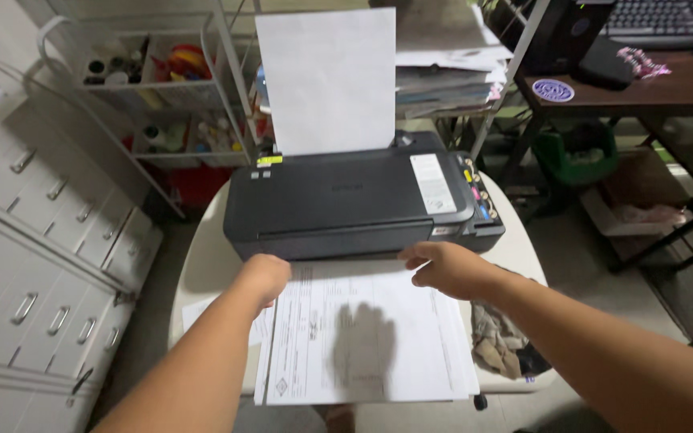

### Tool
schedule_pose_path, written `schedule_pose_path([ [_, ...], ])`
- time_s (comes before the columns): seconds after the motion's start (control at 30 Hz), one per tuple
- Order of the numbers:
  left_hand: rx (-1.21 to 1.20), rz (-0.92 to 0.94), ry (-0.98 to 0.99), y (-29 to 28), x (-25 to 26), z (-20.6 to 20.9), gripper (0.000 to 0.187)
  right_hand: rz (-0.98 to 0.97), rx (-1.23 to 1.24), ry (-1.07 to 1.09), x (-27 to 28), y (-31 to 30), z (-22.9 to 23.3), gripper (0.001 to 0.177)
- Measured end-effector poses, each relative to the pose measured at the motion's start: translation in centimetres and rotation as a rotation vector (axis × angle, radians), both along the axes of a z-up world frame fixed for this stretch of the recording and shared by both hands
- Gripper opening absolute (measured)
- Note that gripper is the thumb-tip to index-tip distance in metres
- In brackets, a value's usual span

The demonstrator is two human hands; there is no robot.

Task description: The person loads sheets of paper one at a time into the rear feed of an Epson printer on a small table, guides each sheet through the rollers, and pulls the fed sheets out onto the table, repeating the feed cycle with additional sheets.

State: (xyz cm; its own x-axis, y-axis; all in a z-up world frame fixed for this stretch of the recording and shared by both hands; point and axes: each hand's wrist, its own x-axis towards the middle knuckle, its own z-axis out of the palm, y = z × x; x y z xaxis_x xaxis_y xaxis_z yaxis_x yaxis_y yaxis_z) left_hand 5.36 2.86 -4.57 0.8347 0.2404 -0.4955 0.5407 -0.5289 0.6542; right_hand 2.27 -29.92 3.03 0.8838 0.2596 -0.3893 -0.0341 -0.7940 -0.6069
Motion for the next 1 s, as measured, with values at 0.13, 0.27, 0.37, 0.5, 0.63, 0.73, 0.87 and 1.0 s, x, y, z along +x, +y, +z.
schedule_pose_path([
  [0.13, 0.112, -0.065, 0.029, 0.9, -1.9, -2.0, 0.029, -0.053, 0.015, 0.062, -1.1, 0.1, -1.6, 0.062],
  [0.27, 0.203, -0.141, -0.003, 1.0, -2.9, -3.9, 0.03, -0.04, 0.025, 0.096, -1.7, 0.5, -3.1, 0.072],
  [0.37, 0.231, -0.138, 0.025, 0.7, -3.1, -4.7, 0.036, -0.062, 0.061, 0.134, -1.8, 1.0, -4.1, 0.078],
  [0.5, 0.233, -0.082, 0.074, 0.3, -2.8, -5.2, 0.043, -0.05, 0.06, 0.155, -1.6, 2.0, -5.3, 0.081],
  [0.63, 0.243, -0.07, 0.078, 0.2, -2.1, -5.7, 0.044, 0.015, 0.039, 0.099, -1.4, 2.7, -6.1, 0.08],
  [0.73, 0.245, -0.058, 0.031, 0.3, -1.5, -6.3, 0.047, 0.086, -0.02, 0.06, -1.0, 3.0, -6.5, 0.082],
  [0.87, 0.186, -0.098, 0.011, 0.2, -1.2, -6.1, 0.053, 0.141, -0.083, 0.033, -0.4, 3.4, -6.9, 0.085],
  [1.0, 0.17, -0.124, 0.059, -0.8, -1.7, -4.6, 0.061, 0.155, -0.057, 0.021, -0.2, 3.8, -7.1, 0.088],
])
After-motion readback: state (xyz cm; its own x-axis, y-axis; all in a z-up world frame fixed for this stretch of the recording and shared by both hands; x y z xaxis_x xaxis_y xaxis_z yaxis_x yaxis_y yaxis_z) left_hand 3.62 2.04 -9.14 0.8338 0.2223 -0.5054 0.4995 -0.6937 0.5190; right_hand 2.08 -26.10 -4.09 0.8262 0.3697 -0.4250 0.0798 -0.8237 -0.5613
